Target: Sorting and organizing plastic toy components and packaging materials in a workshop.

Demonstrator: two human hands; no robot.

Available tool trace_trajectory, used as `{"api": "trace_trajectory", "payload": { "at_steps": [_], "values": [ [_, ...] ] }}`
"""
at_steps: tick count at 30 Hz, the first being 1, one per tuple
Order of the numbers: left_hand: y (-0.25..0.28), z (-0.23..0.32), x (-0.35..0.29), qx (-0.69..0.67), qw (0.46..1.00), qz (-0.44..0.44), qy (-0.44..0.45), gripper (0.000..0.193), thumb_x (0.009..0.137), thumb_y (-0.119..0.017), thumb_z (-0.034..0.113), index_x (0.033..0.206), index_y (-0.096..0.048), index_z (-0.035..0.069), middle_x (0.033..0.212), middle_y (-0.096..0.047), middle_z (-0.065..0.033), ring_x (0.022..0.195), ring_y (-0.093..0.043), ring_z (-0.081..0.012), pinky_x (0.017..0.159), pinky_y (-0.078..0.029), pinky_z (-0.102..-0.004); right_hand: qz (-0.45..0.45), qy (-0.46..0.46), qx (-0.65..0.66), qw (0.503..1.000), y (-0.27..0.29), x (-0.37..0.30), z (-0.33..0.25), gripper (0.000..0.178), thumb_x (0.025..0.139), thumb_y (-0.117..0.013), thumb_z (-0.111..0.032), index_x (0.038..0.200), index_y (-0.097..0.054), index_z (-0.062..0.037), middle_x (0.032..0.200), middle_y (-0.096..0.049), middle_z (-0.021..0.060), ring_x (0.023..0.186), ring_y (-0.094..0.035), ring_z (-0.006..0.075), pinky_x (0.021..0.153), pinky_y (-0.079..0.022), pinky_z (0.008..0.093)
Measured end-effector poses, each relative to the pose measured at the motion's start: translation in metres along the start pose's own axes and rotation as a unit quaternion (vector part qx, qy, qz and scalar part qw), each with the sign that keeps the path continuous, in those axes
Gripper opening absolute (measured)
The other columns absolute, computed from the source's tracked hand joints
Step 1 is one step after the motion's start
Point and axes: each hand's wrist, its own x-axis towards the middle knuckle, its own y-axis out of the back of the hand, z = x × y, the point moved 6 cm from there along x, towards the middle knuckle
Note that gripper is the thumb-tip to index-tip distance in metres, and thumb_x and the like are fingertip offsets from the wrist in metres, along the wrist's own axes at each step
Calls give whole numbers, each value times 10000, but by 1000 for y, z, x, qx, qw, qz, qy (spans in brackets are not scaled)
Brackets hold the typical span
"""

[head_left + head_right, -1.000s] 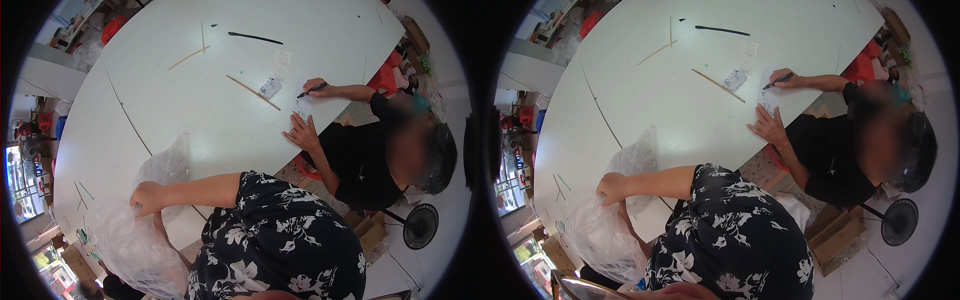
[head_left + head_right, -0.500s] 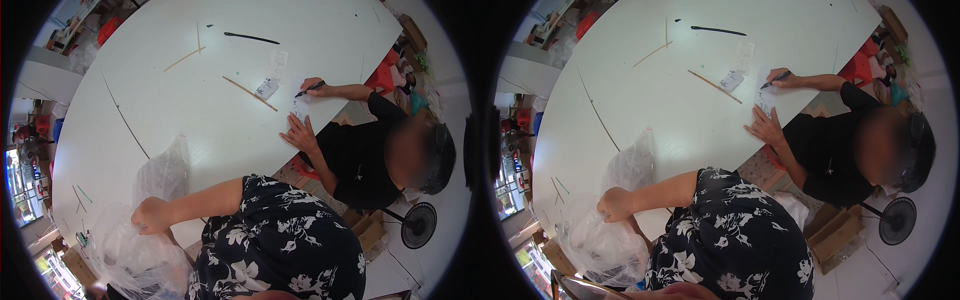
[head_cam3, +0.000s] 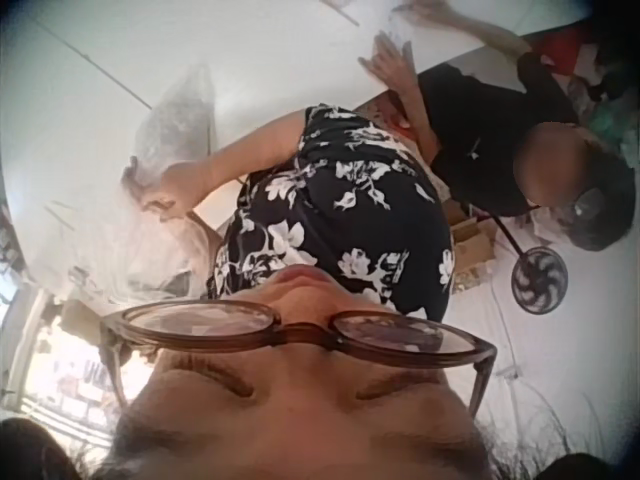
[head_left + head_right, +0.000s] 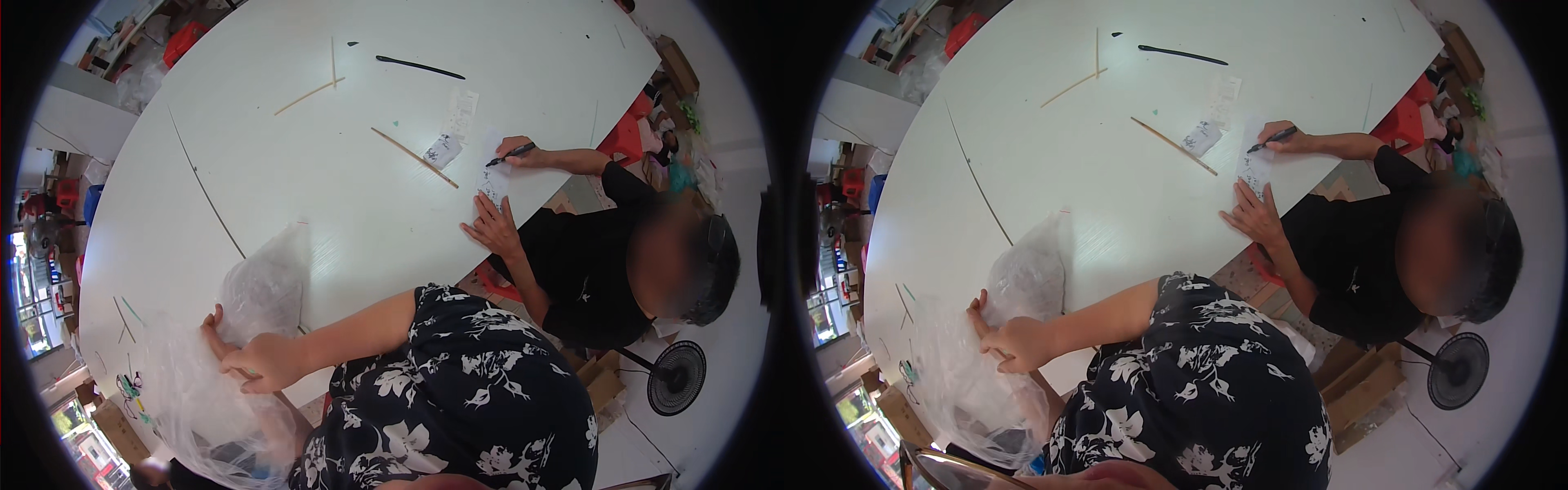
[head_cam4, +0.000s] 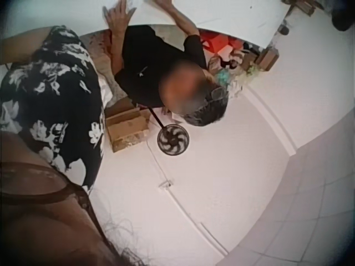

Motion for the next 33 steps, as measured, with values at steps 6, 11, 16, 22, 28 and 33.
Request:
{"api": "trace_trajectory", "payload": {
  "at_steps": [6, 11, 16, 22, 28, 33],
  "values": [
    [-19, -5, 13, -178, 981, 31, 69, 284, 943, -503, 318, 746, -466, 117, 622, -375, 10, 647, -435, -143, 848, -431, -353, 19, -69, -84, 994, 38, -37, 43, 226, 766, -665, -232, 938, -609, -96, 687, -613, 85, 603, -603, 250, 567, -457, 349],
    [8, 7, 21, -149, 986, 69, 18, 336, 943, -505, 334, 702, -446, 107, 594, -352, 23, 579, -389, -138, 834, -427, -364, 60, -142, -80, 985, 57, -74, 99, 176, 834, -599, -268, 895, -643, -109, 689, -608, 114, 640, -605, 237, 579, -452, 346],
    [45, 83, 9, -140, 984, 74, -79, 357, 961, -461, 332, 688, -419, 106, 558, -308, 20, 532, -337, -127, 810, -417, -358, 127, -316, 15, 940, 110, -98, 128, 231, 924, -490, -225, 954, -623, -39, 650, -502, 6, 586, -471, 89, 544, -412, 244],
    [140, 147, -66, -146, 962, 152, -172, 367, 980, -405, 318, 675, -391, 113, 532, -253, 31, 515, -291, -107, 777, -404, -338, 248, -303, -13, 920, 175, -59, 156, 222, 948, -434, -144, 1054, -585, -21, 704, -529, -3, 544, -416, 43, 495, -361, 195],
    [217, 124, -146, -96, 930, 330, -132, 352, 971, -439, 321, 684, -413, 119, 542, -281, 35, 514, -303, -105, 784, -387, -312, 208, -177, -263, 925, 215, 62, 185, 244, 879, -557, -269, 929, -641, -45, 726, -587, 43, 646, -536, 129, 620, -440, 287],
    [293, 46, -210, -54, 877, 476, -42, 320, 947, -493, 323, 701, -421, 132, 596, -332, 41, 543, -324, -94, 704, -383, -275, 163, -203, -363, 895, 223, 163, 213, 232, 838, -587, -299, 920, -639, -88, 715, -614, 62, 658, -583, 203, 639, -466, 321]
  ]
}}
